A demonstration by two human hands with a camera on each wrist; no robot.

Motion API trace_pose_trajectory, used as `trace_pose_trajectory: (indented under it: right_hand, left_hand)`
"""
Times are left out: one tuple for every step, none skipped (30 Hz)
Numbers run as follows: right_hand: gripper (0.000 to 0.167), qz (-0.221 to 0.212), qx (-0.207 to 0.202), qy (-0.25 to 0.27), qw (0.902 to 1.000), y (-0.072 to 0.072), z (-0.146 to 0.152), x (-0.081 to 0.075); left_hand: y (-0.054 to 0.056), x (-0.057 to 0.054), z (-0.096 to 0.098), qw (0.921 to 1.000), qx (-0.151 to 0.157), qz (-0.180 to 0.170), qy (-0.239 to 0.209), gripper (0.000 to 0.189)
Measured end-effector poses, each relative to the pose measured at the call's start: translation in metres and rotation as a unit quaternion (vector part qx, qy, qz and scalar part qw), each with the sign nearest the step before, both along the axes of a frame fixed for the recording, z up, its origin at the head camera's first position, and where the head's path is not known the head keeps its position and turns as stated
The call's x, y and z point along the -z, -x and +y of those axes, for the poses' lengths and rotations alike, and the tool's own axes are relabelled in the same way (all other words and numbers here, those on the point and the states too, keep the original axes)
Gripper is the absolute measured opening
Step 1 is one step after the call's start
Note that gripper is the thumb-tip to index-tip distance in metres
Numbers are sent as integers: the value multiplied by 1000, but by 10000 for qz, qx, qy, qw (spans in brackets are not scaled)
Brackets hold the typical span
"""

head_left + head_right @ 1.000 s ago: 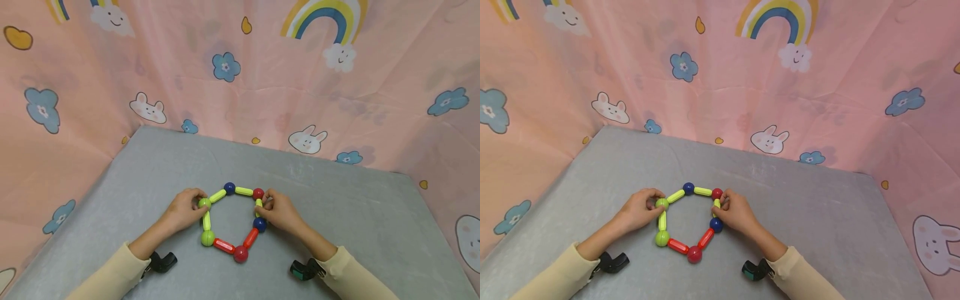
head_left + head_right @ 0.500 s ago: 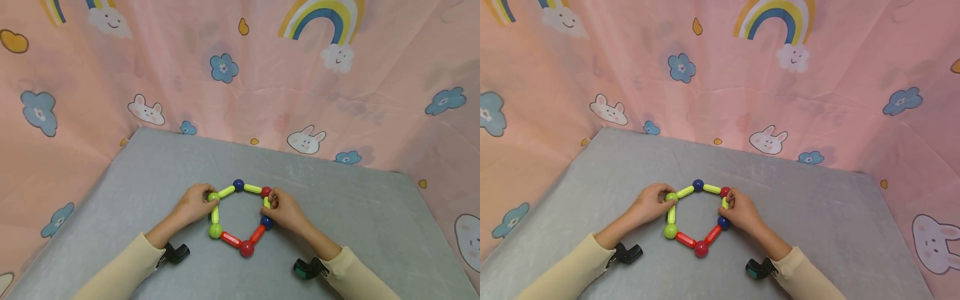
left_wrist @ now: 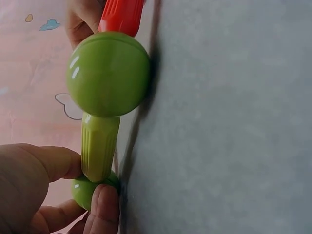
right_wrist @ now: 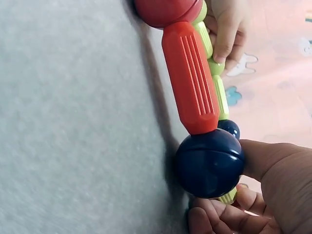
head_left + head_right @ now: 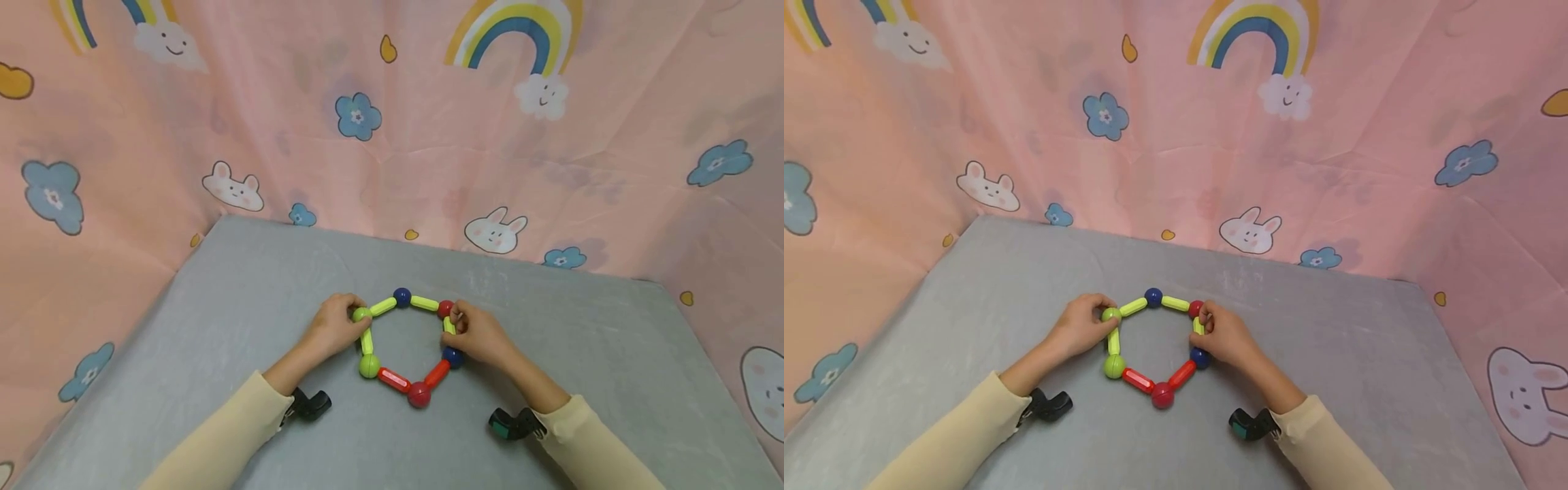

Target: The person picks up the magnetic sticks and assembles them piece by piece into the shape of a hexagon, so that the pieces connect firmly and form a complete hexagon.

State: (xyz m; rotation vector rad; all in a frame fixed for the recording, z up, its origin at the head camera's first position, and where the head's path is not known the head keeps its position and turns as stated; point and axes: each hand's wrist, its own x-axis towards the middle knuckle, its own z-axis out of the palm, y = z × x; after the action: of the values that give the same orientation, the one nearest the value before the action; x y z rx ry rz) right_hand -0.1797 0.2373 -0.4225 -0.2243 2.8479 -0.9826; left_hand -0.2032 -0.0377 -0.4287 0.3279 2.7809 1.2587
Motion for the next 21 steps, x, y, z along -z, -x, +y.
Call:
trace_pose_trajectory:
  right_hand:
    - [28,8,-1,1,10000,1,1,0]
    - [27,26,20,0,10000,2,1,0]
    - [27,52,42,-11,10000,3,2,-1]
    - [27,46,79,-11,10000,4,2,-1]
    - [27,69,101,-32,9999,5,3,-1]
    - [27,82,144,-37,9999,6,3,-1]
    - [27,73,185,-36,9998,6,4,-1]
    - [27,84,193,-37,9998,6,4,-1]
    - [27,82,204,-31,9998,6,4,-1]
    - [27,84,194,-31,9998,6,4,-2]
    - [27,86,204,-25,9998,7,4,-2]
    - [27,52,228,-9,9997,7,4,-2]
    - [27,26,243,-3,9997,7,4,-2]
    - [27,-4,249,4,9997,6,4,-3]
    - [27,-50,284,17,9996,6,3,-3]
    - [27,-87,305,19,9995,6,3,-3]
    - [28,-132,355,29,9993,7,3,-3]
    - [28,-157,384,29,9991,7,3,-3]
    - [28,-177,407,30,9990,7,3,-3]
    - [28,-191,422,29,9989,7,3,-3]
    - [29,-197,438,26,9988,7,3,-3]
  left_hand:
    - [1,1,1,10000,-14,7,-17,23]
    - [3,1,2,10000,-21,20,-26,23]
    - [4,1,2,10000,-25,23,-30,24]
    - [6,1,3,10000,-27,17,-40,25]
    - [8,1,4,10000,-27,10,-36,26]
    - [10,1,5,10000,-15,12,-50,27]
    - [12,1,5,10000,-2,14,-64,27]
    - [13,1,6,10000,9,22,-69,28]
    - [15,1,7,10000,16,29,-72,28]
    - [17,0,7,10000,23,37,-81,29]
    - [19,0,7,10000,34,54,-74,29]
    - [20,0,7,9999,43,71,-68,28]
    - [21,-1,7,9999,52,88,-52,28]
    - [22,-1,7,9999,59,76,-38,29]
    - [23,-1,7,10000,63,66,-26,29]
    - [24,-1,7,10000,67,55,-17,29]
    - [24,0,7,10000,68,48,-6,30]
    - [25,0,7,10000,66,41,-5,30]
    - [25,0,7,10000,66,39,-11,31]
    - [26,1,7,10000,64,29,-16,31]
    - [26,1,7,10000,74,56,-19,32]
